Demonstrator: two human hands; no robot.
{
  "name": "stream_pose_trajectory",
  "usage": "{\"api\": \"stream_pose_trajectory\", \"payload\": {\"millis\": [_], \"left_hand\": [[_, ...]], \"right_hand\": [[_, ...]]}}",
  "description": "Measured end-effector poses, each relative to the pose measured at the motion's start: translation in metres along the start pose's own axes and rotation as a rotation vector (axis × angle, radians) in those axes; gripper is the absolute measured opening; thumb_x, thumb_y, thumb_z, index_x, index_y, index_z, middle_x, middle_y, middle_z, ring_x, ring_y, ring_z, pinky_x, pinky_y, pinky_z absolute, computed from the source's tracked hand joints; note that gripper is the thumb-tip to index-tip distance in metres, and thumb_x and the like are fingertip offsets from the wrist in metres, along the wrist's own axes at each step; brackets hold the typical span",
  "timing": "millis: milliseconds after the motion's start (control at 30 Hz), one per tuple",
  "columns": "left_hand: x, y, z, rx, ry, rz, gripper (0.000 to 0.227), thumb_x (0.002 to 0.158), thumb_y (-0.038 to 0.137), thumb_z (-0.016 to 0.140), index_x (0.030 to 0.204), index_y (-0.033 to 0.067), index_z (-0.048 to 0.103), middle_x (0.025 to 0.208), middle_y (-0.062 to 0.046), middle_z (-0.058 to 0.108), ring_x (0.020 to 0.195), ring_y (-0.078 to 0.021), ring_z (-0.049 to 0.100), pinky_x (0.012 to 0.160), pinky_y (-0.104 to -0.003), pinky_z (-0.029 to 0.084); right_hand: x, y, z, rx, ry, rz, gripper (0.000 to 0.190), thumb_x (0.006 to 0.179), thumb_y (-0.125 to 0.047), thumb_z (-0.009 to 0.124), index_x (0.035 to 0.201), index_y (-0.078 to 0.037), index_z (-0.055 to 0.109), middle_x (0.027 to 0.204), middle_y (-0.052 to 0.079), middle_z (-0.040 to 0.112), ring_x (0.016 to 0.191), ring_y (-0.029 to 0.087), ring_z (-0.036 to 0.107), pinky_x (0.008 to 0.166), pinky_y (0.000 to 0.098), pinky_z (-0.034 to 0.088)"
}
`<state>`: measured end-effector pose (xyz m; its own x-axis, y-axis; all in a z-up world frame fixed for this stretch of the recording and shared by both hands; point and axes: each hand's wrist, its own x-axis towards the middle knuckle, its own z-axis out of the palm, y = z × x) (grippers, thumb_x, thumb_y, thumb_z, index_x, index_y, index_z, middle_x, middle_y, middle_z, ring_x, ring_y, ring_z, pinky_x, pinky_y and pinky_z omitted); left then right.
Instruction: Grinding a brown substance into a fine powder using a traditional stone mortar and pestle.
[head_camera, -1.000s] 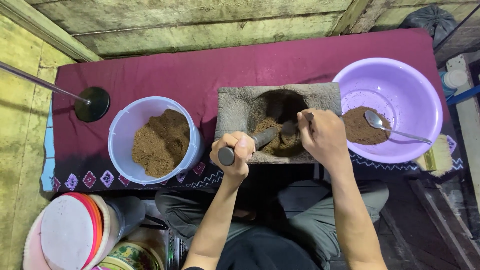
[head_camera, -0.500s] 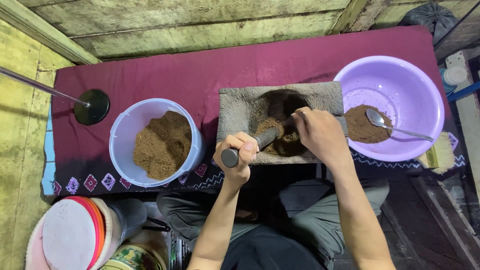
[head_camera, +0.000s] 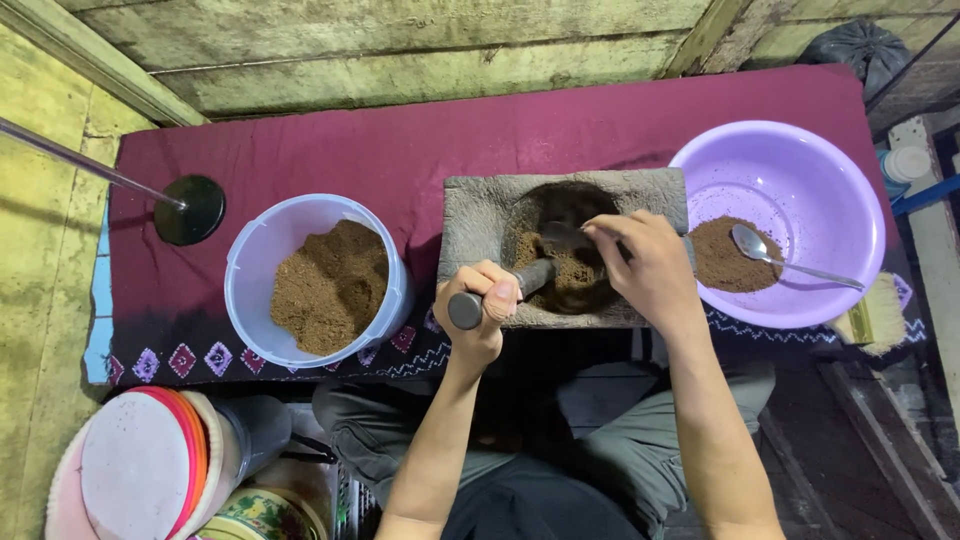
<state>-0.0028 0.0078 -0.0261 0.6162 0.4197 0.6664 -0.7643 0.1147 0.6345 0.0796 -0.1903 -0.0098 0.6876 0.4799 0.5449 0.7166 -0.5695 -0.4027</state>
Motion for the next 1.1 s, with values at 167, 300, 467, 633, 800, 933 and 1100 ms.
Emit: {"api": "stream_pose_trajectory", "payload": {"millis": [167, 300, 467, 633, 800, 933, 1100], "left_hand": [[0.001, 0.001, 0.002, 0.021, 0.003, 0.011, 0.037, 0.093, -0.001, 0.067, 0.062, 0.0071, 0.047, 0.047, -0.006, 0.054, 0.046, -0.0185, 0.056, 0.048, -0.026, 0.048], [0.001, -0.001, 0.002, 0.016, 0.006, 0.022, 0.038, 0.092, -0.001, 0.067, 0.062, 0.0069, 0.047, 0.046, -0.006, 0.053, 0.046, -0.0188, 0.055, 0.047, -0.027, 0.047], [0.004, 0.0, 0.002, 0.005, -0.004, 0.009, 0.037, 0.092, -0.001, 0.068, 0.062, 0.0074, 0.048, 0.047, -0.007, 0.054, 0.045, -0.0183, 0.056, 0.047, -0.026, 0.047], [0.003, 0.004, 0.001, 0.062, -0.005, -0.013, 0.038, 0.092, 0.003, 0.069, 0.061, 0.0085, 0.047, 0.047, -0.006, 0.055, 0.045, -0.0174, 0.056, 0.048, -0.026, 0.047], [0.002, 0.004, 0.001, 0.123, 0.003, -0.044, 0.038, 0.091, 0.008, 0.071, 0.06, 0.0105, 0.05, 0.047, -0.004, 0.057, 0.044, -0.0153, 0.056, 0.048, -0.024, 0.046], [0.003, 0.004, 0.001, 0.136, -0.007, -0.051, 0.038, 0.092, 0.009, 0.07, 0.06, 0.0113, 0.049, 0.047, -0.003, 0.056, 0.044, -0.0157, 0.057, 0.049, -0.024, 0.047], [0.003, 0.007, 0.003, 0.116, 0.022, -0.087, 0.039, 0.091, 0.006, 0.069, 0.058, 0.0105, 0.049, 0.044, -0.004, 0.053, 0.043, -0.0164, 0.057, 0.048, -0.024, 0.047]], "right_hand": [[0.002, -0.005, 0.002, 0.069, -0.107, 0.114, 0.011, 0.102, -0.01, 0.068, 0.104, -0.008, 0.078, 0.07, 0.008, 0.069, 0.072, 0.026, 0.067, 0.073, 0.0339, 0.049], [-0.004, 0.012, 0.009, -0.088, -0.026, 0.108, 0.01, 0.107, -0.016, 0.064, 0.107, -0.013, 0.074, 0.063, 0.002, 0.062, 0.065, 0.021, 0.063, 0.071, 0.032, 0.044], [0.017, -0.015, 0.008, 0.039, -0.145, 0.192, 0.017, 0.108, -0.017, 0.06, 0.108, -0.01, 0.076, 0.066, 0.004, 0.068, 0.062, 0.023, 0.065, 0.069, 0.0332, 0.045], [0.004, 0.028, 0.032, -0.169, -0.059, 0.096, 0.01, 0.099, -0.018, 0.07, 0.098, -0.01, 0.075, 0.063, 0.008, 0.065, 0.062, 0.033, 0.066, 0.064, 0.0414, 0.044], [-0.004, 0.016, 0.004, -0.182, 0.035, -0.051, 0.006, 0.103, -0.016, 0.07, 0.1, -0.018, 0.075, 0.069, 0.001, 0.065, 0.069, 0.024, 0.062, 0.069, 0.0331, 0.042], [-0.016, 0.021, 0.011, -0.169, -0.062, -0.077, 0.004, 0.096, -0.015, 0.072, 0.093, -0.016, 0.074, 0.062, 0.003, 0.063, 0.068, 0.026, 0.063, 0.069, 0.0355, 0.044], [-0.009, 0.009, 0.006, -0.147, 0.076, -0.126, 0.009, 0.104, -0.01, 0.066, 0.096, -0.012, 0.071, 0.077, 0.005, 0.065, 0.071, 0.027, 0.062, 0.067, 0.0358, 0.043]]}}
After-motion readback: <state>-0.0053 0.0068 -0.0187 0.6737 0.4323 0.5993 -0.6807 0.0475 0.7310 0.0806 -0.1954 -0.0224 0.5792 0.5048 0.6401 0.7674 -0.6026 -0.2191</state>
